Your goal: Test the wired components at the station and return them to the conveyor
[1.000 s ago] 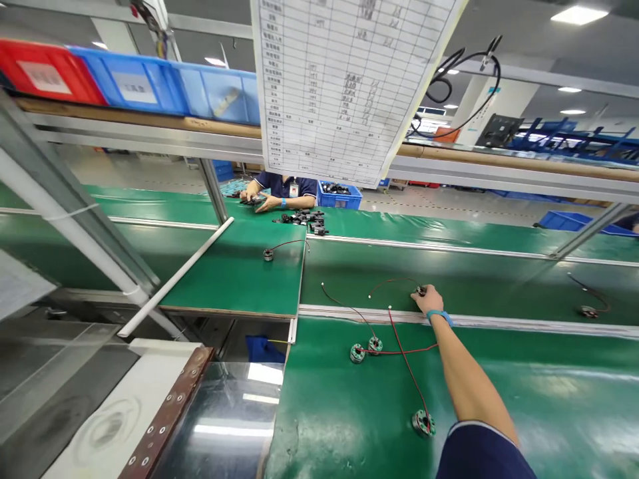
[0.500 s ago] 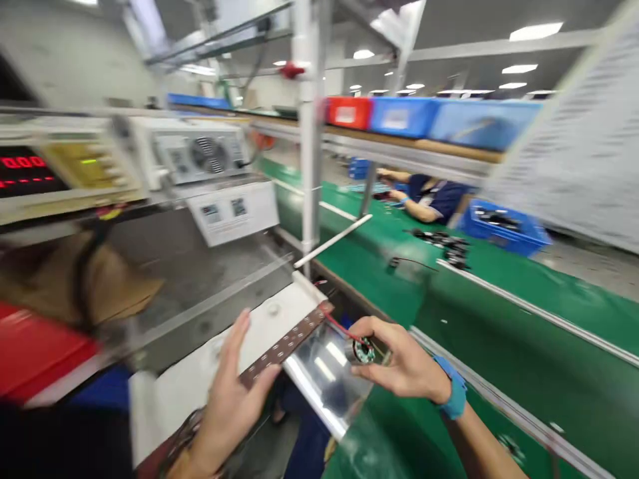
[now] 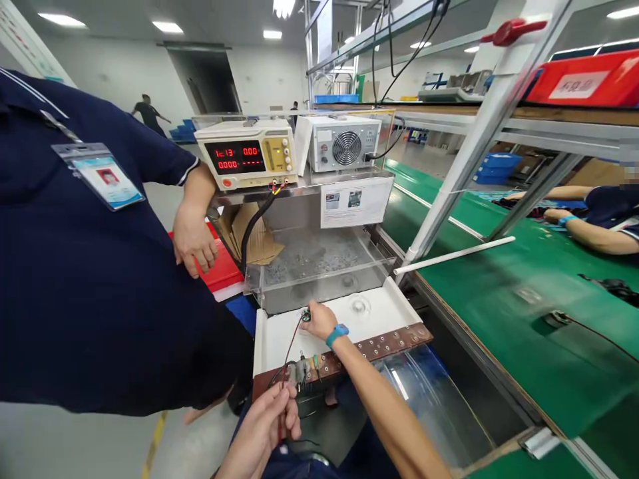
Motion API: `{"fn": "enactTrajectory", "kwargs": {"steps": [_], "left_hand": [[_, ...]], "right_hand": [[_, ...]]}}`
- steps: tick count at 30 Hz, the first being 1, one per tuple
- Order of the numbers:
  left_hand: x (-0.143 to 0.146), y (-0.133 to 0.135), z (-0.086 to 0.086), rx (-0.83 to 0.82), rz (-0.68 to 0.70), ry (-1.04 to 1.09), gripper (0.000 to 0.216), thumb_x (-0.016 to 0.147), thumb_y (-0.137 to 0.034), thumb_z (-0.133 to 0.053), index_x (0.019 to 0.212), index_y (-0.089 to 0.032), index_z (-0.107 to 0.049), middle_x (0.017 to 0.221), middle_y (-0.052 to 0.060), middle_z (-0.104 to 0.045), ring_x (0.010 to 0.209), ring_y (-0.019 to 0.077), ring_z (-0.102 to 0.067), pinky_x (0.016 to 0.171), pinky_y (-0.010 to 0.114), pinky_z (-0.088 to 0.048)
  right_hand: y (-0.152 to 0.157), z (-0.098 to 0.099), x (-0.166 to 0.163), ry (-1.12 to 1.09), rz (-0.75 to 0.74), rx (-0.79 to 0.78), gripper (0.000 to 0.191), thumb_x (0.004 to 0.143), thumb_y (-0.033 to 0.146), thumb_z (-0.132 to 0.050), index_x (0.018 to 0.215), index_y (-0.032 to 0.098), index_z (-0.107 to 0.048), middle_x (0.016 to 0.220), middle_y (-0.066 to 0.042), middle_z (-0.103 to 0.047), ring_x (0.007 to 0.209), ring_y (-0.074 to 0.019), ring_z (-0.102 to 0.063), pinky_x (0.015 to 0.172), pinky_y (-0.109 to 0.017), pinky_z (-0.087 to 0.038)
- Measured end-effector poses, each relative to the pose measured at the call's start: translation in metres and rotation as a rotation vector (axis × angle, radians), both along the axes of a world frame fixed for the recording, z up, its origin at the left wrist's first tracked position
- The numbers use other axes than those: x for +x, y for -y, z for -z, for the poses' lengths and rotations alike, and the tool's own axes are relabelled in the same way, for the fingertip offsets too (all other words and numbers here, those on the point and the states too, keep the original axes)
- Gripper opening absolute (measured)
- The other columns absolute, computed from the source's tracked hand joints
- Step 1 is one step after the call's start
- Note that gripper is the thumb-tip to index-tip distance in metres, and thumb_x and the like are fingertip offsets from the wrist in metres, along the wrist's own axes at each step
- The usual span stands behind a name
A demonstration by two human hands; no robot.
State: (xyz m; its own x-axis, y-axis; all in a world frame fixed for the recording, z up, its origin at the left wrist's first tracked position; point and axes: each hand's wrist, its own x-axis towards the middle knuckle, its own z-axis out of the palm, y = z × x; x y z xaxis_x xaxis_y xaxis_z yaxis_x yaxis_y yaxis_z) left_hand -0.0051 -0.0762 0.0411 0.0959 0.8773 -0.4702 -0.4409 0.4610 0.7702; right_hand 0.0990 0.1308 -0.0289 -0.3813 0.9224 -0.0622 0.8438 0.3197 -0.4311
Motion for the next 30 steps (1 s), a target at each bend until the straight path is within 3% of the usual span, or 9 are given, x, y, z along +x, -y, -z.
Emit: {"fn": "enactTrajectory", "kwargs": {"steps": [4,9,14,19,23,30], "left_hand": [[-0.011,0.008,0.004,-0.059,-0.038,0.103,0.039,0.074,-0.053,-0.067,0.087,-0.017,-0.057,0.062,-0.001,-0.056,0.057,0.0133,-0.058,0.056,0.025,-0.043],[-0.010,0.004,0.003,-0.072,0.119,0.074,0.040,0.079,-0.053,-0.061,0.085,-0.013,-0.061,0.071,0.005,-0.062,0.058,0.0135,-0.059,0.049,0.023,-0.042],[-0.003,-0.015,0.002,0.022,0.124,-0.014,0.043,0.078,-0.053,-0.063,0.091,-0.011,-0.068,0.085,0.009,-0.062,0.067,0.0125,-0.057,0.056,0.023,-0.043],[-0.007,-0.041,-0.001,0.072,0.090,-0.130,0.047,0.076,-0.054,-0.064,0.095,-0.011,-0.070,0.065,0.000,-0.052,0.059,0.0083,-0.044,0.055,0.021,-0.035],[-0.010,-0.061,0.001,0.084,0.122,-0.129,0.050,0.073,-0.055,-0.067,0.097,-0.010,-0.070,0.060,-0.002,-0.049,0.055,0.0073,-0.041,0.054,0.021,-0.032],[-0.006,-0.091,0.027,0.197,0.131,-0.407,0.046,0.073,-0.056,-0.064,0.088,-0.012,-0.066,0.059,-0.003,-0.053,0.051,0.0076,-0.045,0.050,0.020,-0.032]], "right_hand": [[-0.006,0.022,-0.021,0.159,0.052,0.009,0.036,0.077,0.042,-0.064,0.101,0.018,-0.053,0.092,-0.010,-0.068,0.086,-0.0236,-0.064,0.066,-0.027,-0.038],[-0.006,0.032,-0.015,0.190,0.049,0.034,0.041,0.079,0.049,-0.060,0.102,0.016,-0.054,0.092,-0.012,-0.069,0.087,-0.0259,-0.065,0.068,-0.029,-0.040],[-0.007,0.038,-0.012,0.215,0.038,-0.007,0.042,0.078,0.049,-0.062,0.103,0.016,-0.055,0.095,-0.012,-0.069,0.089,-0.0259,-0.065,0.069,-0.029,-0.042],[-0.007,0.036,-0.010,0.196,0.015,-0.032,0.052,0.075,0.053,-0.065,0.109,0.017,-0.051,0.104,-0.013,-0.066,0.095,-0.0262,-0.063,0.072,-0.030,-0.042],[-0.006,0.035,-0.007,0.153,-0.063,-0.003,0.038,0.080,0.043,-0.060,0.108,0.019,-0.051,0.106,-0.011,-0.065,0.093,-0.0239,-0.063,0.069,-0.028,-0.041],[-0.015,0.043,-0.007,0.133,-0.057,-0.057,0.038,0.078,0.040,-0.060,0.108,0.018,-0.052,0.099,-0.010,-0.068,0.093,-0.0241,-0.063,0.069,-0.028,-0.039]]}}
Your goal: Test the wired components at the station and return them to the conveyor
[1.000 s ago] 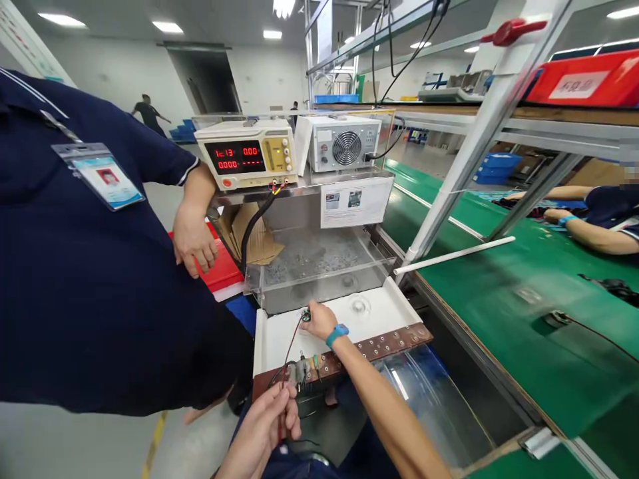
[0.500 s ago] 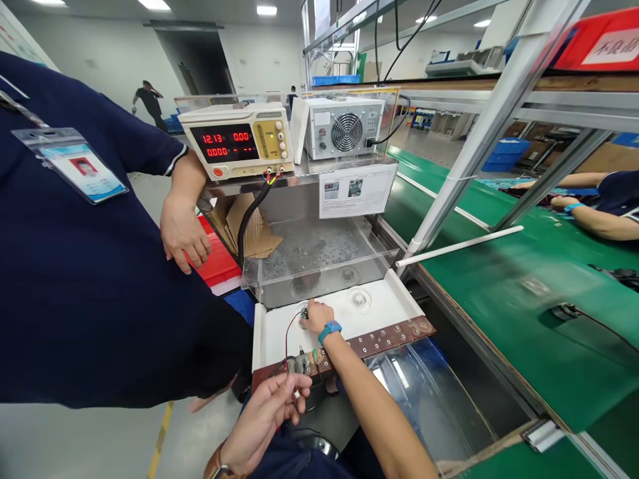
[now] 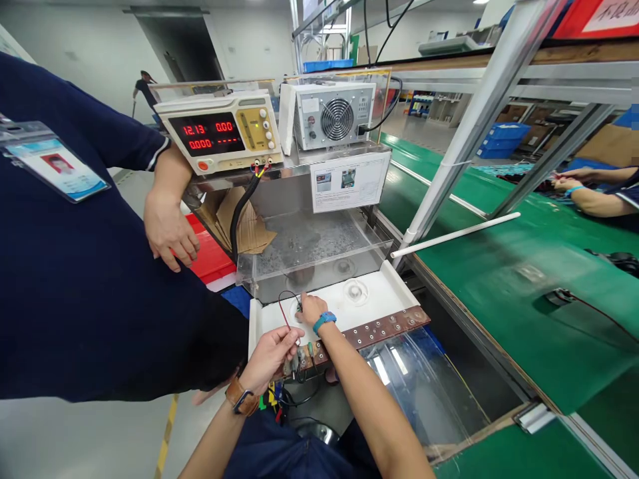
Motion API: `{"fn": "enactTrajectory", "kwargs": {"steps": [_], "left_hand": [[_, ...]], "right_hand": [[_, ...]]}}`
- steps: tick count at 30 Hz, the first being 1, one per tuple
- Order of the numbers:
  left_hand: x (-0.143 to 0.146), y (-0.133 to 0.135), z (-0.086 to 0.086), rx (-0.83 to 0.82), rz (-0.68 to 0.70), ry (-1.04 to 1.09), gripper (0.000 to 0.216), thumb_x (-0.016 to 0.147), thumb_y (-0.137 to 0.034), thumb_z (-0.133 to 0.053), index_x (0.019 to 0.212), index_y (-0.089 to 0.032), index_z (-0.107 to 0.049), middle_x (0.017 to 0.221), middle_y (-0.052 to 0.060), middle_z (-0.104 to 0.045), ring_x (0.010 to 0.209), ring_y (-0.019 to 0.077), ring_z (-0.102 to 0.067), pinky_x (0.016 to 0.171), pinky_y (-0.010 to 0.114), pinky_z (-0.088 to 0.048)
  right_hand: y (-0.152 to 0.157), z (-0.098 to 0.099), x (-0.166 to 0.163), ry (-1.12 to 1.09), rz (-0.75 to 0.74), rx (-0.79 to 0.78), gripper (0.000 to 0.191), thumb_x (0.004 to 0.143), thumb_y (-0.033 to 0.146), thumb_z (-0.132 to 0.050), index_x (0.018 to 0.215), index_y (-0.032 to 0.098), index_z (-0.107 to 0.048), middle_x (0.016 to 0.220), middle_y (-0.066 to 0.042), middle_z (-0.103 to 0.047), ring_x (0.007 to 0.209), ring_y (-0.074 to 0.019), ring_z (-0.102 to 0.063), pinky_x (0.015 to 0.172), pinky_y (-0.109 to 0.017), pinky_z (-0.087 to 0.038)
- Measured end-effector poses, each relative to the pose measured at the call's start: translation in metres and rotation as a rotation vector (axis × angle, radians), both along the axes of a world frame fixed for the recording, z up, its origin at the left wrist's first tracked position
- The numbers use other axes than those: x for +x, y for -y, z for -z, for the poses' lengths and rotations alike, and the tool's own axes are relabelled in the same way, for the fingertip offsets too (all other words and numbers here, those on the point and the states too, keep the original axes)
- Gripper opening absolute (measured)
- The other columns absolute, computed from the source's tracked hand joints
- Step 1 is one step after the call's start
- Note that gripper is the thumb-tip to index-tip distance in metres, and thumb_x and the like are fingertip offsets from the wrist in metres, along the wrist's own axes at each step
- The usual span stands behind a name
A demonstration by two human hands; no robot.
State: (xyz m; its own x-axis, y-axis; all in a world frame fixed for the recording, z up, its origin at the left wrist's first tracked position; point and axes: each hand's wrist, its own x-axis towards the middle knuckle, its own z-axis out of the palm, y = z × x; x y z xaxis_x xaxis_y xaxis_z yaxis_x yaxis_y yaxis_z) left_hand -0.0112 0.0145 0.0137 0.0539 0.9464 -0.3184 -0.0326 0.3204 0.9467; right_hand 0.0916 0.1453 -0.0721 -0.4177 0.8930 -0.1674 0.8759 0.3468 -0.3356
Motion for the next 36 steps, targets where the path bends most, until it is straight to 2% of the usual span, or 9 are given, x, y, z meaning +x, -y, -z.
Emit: {"fn": "enactTrajectory", "kwargs": {"steps": [3,7,12,19,36], "left_hand": [[0.003,-0.015,0.018,0.111,-0.039,-0.107,0.036,0.071,-0.048,-0.067,0.082,-0.014,-0.064,0.063,-0.002,-0.056,0.055,0.0097,-0.049,0.054,0.022,-0.039],[0.005,-0.030,0.040,0.168,-0.034,-0.164,0.023,0.070,-0.035,-0.066,0.082,-0.016,-0.063,0.073,0.000,-0.061,0.063,0.0124,-0.055,0.063,0.026,-0.044],[0.005,-0.036,0.055,0.192,0.041,-0.225,0.017,0.070,-0.029,-0.064,0.081,-0.016,-0.066,0.072,0.003,-0.066,0.066,0.0157,-0.060,0.067,0.028,-0.047],[0.003,-0.036,0.061,0.167,0.120,-0.251,0.021,0.071,-0.031,-0.064,0.085,-0.015,-0.068,0.073,0.005,-0.070,0.068,0.0173,-0.062,0.068,0.028,-0.048],[0.002,-0.036,0.066,0.128,0.115,-0.176,0.018,0.071,-0.028,-0.065,0.083,-0.015,-0.065,0.072,0.004,-0.069,0.069,0.0162,-0.062,0.070,0.028,-0.048]], "right_hand": [[-0.004,0.002,0.000,-0.001,0.024,-0.026,0.038,0.076,0.040,-0.060,0.107,0.019,-0.053,0.097,-0.010,-0.069,0.090,-0.0242,-0.064,0.066,-0.028,-0.039],[-0.005,0.002,0.002,-0.002,0.040,-0.041,0.037,0.076,0.041,-0.059,0.106,0.019,-0.054,0.096,-0.010,-0.069,0.089,-0.0246,-0.065,0.065,-0.028,-0.039],[-0.005,0.000,0.004,-0.008,0.045,-0.046,0.038,0.076,0.041,-0.060,0.107,0.020,-0.054,0.095,-0.010,-0.069,0.088,-0.0241,-0.065,0.065,-0.028,-0.040],[-0.008,0.007,0.003,-0.004,0.041,-0.028,0.040,0.074,0.042,-0.059,0.106,0.020,-0.053,0.094,-0.010,-0.069,0.087,-0.0244,-0.065,0.064,-0.028,-0.040],[-0.007,0.005,0.003,-0.006,0.041,-0.062,0.042,0.077,0.041,-0.058,0.113,0.019,-0.052,0.100,-0.009,-0.068,0.093,-0.0232,-0.062,0.072,-0.028,-0.039]]}}
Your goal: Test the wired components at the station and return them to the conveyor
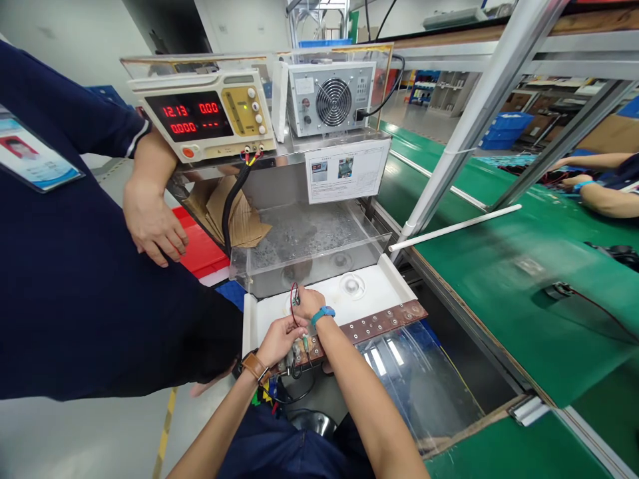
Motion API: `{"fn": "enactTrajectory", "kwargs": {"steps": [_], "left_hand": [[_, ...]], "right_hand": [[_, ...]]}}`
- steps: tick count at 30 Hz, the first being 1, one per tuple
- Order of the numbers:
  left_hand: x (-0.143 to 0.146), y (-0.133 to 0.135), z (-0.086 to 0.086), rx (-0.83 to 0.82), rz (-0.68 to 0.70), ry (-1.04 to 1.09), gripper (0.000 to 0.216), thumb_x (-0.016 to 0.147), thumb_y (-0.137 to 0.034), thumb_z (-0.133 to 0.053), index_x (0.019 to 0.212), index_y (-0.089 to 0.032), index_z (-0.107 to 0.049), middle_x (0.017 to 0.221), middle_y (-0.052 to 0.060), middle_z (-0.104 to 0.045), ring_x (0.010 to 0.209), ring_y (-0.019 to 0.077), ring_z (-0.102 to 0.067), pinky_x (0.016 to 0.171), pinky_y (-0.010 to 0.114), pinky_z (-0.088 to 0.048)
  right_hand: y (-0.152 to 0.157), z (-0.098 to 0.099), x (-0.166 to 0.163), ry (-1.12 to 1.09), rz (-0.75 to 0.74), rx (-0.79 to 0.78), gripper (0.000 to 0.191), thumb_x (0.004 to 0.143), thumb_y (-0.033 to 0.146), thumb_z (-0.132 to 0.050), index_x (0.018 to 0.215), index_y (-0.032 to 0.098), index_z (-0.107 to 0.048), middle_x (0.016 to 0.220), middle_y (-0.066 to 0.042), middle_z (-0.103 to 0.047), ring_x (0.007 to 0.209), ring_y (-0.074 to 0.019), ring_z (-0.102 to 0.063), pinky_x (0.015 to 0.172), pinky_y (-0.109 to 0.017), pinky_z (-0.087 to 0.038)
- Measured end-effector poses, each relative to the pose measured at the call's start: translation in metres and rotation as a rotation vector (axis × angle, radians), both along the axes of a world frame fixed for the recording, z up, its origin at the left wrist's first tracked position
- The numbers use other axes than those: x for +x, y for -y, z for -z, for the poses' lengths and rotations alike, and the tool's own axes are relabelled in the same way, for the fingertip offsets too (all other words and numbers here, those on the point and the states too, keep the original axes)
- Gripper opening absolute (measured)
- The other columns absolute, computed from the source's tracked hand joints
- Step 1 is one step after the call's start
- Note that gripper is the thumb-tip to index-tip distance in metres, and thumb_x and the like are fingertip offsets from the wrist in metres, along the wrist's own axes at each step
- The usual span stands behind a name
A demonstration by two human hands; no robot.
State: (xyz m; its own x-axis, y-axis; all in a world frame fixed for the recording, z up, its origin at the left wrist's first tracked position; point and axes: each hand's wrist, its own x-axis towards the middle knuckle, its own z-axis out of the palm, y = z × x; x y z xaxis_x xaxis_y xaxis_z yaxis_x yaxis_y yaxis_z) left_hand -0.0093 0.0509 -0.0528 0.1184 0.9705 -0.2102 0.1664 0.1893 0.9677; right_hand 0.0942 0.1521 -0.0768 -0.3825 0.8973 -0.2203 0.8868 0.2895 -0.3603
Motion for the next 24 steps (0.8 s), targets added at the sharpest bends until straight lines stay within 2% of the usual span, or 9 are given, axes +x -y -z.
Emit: {"fn": "enactTrajectory", "kwargs": {"steps": [24], "left_hand": [[0.0033,0.0030,-0.0068,-0.008,-0.049,0.059,0.011,0.067,-0.024,-0.063,0.075,-0.016,-0.062,0.066,0.001,-0.066,0.065,0.0158,-0.061,0.066,0.028,-0.047]], "right_hand": [[0.0031,-0.0058,-0.0031,-0.017,0.006,0.031,0.038,0.074,0.036,-0.059,0.109,0.019,-0.054,0.095,-0.008,-0.069,0.091,-0.0234,-0.064,0.070,-0.028,-0.040]]}}
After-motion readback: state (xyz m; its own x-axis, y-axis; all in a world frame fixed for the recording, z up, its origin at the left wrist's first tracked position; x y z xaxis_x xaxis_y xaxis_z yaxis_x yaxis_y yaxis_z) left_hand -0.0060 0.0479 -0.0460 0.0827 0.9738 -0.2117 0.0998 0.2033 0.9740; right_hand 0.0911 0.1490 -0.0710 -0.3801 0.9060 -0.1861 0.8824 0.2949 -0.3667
